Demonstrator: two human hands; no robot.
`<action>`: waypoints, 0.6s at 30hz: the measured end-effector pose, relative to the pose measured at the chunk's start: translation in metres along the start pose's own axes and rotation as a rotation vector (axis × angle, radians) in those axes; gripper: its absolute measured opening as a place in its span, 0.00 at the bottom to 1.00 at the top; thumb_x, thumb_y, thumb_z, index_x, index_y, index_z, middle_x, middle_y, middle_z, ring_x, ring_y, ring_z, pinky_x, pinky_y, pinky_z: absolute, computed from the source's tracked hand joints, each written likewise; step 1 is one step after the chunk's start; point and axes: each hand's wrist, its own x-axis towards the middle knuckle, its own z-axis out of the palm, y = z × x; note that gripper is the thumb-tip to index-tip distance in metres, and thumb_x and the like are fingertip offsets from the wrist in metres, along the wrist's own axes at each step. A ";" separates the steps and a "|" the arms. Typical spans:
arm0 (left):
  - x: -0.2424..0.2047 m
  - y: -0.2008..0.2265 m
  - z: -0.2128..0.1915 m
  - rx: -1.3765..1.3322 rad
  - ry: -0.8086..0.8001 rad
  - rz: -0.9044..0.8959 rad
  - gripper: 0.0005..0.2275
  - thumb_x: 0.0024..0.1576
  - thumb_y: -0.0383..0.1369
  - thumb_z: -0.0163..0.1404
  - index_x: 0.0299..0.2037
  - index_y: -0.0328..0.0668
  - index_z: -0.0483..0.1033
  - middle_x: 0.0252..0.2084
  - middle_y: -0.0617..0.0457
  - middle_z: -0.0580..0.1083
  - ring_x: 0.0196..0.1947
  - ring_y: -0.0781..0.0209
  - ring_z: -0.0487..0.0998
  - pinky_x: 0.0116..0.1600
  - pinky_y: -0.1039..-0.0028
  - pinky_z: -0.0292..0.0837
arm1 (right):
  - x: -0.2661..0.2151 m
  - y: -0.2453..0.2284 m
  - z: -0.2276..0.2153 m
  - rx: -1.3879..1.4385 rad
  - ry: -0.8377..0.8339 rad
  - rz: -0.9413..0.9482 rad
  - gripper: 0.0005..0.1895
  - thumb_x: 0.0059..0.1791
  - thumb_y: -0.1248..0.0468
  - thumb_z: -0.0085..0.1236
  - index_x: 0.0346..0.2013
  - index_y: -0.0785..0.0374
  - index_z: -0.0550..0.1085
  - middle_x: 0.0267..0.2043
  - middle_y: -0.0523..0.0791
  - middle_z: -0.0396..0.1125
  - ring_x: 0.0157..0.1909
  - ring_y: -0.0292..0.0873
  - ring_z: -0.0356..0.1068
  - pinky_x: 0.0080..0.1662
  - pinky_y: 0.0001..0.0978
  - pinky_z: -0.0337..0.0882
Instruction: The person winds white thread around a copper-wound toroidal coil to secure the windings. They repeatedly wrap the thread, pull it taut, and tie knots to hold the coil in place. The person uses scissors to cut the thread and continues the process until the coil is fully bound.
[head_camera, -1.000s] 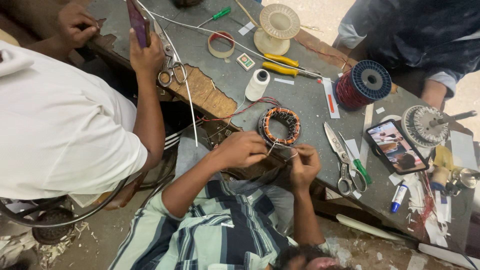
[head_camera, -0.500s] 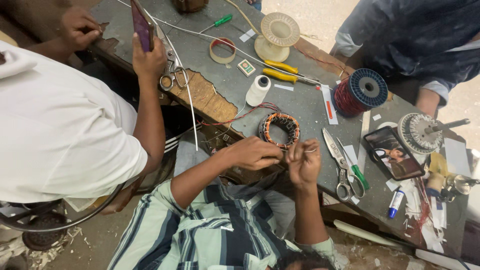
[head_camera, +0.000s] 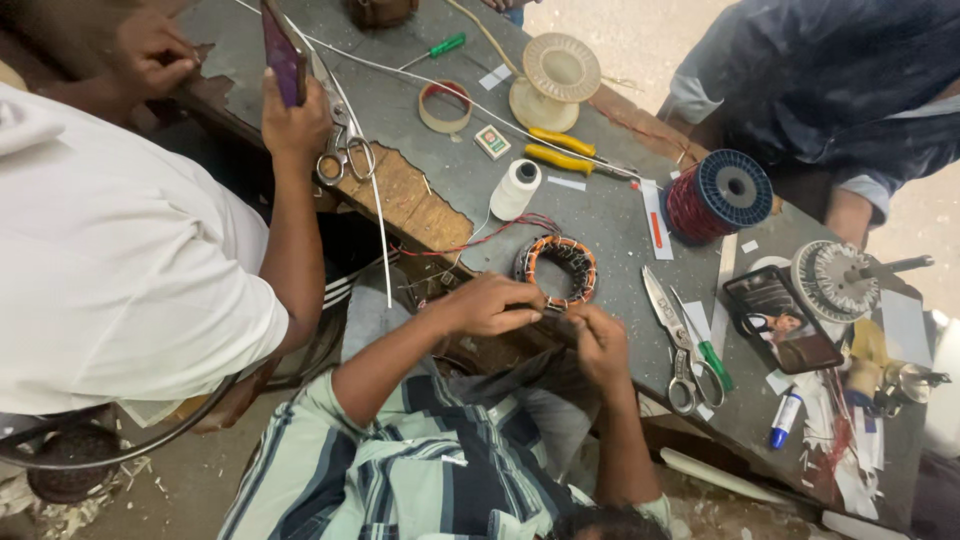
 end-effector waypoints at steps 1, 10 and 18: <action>-0.004 -0.002 0.004 -0.054 0.047 -0.050 0.08 0.58 0.36 0.54 0.43 0.43 0.78 0.37 0.48 0.80 0.35 0.46 0.82 0.38 0.60 0.74 | -0.005 0.002 0.002 0.087 -0.009 0.070 0.06 0.53 0.71 0.51 0.37 0.69 0.76 0.34 0.48 0.73 0.36 0.41 0.72 0.42 0.34 0.71; -0.014 -0.006 0.054 -0.066 0.412 -0.097 0.09 0.58 0.26 0.55 0.47 0.40 0.82 0.45 0.48 0.81 0.44 0.52 0.84 0.51 0.66 0.78 | -0.031 -0.041 -0.006 0.344 0.020 -0.178 0.14 0.60 0.60 0.53 0.38 0.68 0.77 0.41 0.49 0.75 0.51 0.48 0.75 0.65 0.44 0.70; -0.015 0.016 0.053 0.237 0.502 0.033 0.07 0.57 0.24 0.55 0.44 0.37 0.80 0.43 0.48 0.80 0.44 0.51 0.82 0.51 0.64 0.78 | -0.041 -0.070 0.018 0.212 0.414 -0.033 0.06 0.55 0.67 0.57 0.38 0.66 0.79 0.39 0.48 0.73 0.44 0.44 0.73 0.49 0.34 0.73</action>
